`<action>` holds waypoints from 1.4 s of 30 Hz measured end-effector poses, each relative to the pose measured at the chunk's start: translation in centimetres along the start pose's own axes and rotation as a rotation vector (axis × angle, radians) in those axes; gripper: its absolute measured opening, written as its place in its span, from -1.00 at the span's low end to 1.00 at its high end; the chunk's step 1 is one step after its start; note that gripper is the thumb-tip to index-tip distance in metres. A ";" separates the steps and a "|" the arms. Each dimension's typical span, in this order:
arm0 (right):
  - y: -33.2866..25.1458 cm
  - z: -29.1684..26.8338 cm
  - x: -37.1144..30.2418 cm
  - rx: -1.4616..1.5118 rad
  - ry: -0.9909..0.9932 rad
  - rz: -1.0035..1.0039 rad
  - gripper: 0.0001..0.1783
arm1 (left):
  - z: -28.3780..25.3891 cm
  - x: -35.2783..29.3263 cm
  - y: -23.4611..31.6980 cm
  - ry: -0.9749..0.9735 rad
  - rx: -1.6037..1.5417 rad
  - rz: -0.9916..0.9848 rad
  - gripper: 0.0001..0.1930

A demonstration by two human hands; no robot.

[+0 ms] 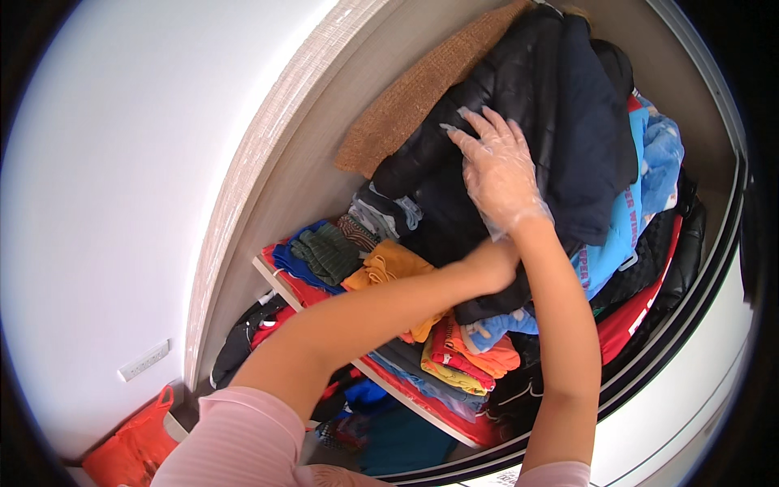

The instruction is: The person takes various clothing items from a closet and folds them on a bed. They handle multiple garments including shirts, pants, and jackets, folding each one individually and stacking them on the bed.

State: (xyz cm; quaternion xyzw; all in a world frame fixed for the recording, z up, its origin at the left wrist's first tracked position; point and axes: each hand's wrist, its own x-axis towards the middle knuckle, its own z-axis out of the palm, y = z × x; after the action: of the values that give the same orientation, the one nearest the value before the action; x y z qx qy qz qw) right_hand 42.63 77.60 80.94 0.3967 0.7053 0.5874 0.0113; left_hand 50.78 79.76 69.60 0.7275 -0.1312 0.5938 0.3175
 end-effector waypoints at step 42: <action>10.5 5.0 -9.8 -0.273 -0.266 0.207 -0.68 | -20.3 -2.7 -7.0 0.517 0.604 -0.046 -0.55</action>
State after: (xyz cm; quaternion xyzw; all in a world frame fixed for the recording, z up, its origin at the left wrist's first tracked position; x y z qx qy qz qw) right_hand 57.49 76.01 83.81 0.5358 0.5669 0.6181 0.0974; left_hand 38.26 97.17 66.79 0.6174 0.1502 0.7620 0.1249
